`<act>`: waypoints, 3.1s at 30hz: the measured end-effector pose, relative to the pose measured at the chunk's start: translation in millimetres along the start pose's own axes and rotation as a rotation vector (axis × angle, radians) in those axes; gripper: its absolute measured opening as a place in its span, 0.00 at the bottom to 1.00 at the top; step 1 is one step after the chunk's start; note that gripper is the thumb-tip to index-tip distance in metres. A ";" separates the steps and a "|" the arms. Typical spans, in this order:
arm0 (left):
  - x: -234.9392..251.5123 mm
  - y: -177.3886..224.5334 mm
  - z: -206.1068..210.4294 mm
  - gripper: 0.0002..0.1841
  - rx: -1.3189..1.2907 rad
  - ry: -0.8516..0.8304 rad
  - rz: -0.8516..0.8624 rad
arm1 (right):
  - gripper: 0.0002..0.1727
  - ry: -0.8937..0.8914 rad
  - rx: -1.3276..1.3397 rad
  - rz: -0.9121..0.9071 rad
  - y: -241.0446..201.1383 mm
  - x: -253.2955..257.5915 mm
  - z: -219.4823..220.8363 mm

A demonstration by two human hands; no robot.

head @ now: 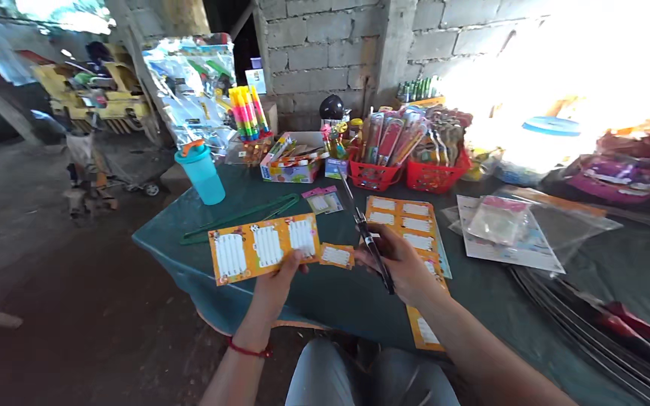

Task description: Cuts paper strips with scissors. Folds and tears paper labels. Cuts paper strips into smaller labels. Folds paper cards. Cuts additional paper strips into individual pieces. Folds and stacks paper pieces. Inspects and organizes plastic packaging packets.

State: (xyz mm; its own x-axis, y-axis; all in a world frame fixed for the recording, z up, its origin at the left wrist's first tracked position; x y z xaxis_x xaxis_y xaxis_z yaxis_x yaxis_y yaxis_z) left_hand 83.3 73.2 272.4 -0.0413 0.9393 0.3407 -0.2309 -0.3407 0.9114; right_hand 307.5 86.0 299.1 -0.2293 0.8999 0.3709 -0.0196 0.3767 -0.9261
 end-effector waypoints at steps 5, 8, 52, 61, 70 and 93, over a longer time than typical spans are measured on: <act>-4.5 -10.7 70.2 0.09 0.000 -0.241 0.031 | 0.25 0.136 0.228 -0.048 -23.2 -9.5 -18.0; 4.0 -10.9 97.6 0.19 -0.158 -0.192 -0.111 | 0.25 0.229 0.130 -0.101 -35.4 -10.6 -51.6; 63.4 -62.4 180.3 0.16 0.361 -0.379 0.451 | 0.15 0.351 -0.580 -0.468 13.3 -34.7 -148.6; 61.4 -65.4 180.4 0.12 0.430 -0.367 0.493 | 0.10 0.407 -0.745 -0.593 11.5 -40.5 -140.7; 57.6 -69.4 181.8 0.06 0.279 -0.343 0.438 | 0.04 0.448 -0.730 -0.639 14.4 -42.9 -139.5; 62.7 -52.5 171.7 0.08 0.565 -0.266 0.789 | 0.17 0.408 -0.823 -0.630 5.8 -43.8 -151.3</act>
State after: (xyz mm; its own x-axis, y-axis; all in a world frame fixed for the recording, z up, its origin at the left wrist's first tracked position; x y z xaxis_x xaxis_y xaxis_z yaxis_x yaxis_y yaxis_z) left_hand 259.8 142.9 285.5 0.2511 0.4202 0.8720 0.2661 -0.8961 0.3552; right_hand 464.7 82.1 287.9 -0.0653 0.4446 0.8934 0.6659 0.6862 -0.2928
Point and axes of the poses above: each hand's wrist, its own x-axis towards the middle knuckle, its own z-axis out of the palm, y = z × x, the point moved 4 cm from there along x, towards the middle knuckle, and after that the axes turned 7 degrees about -z, right-handed, at the moved point
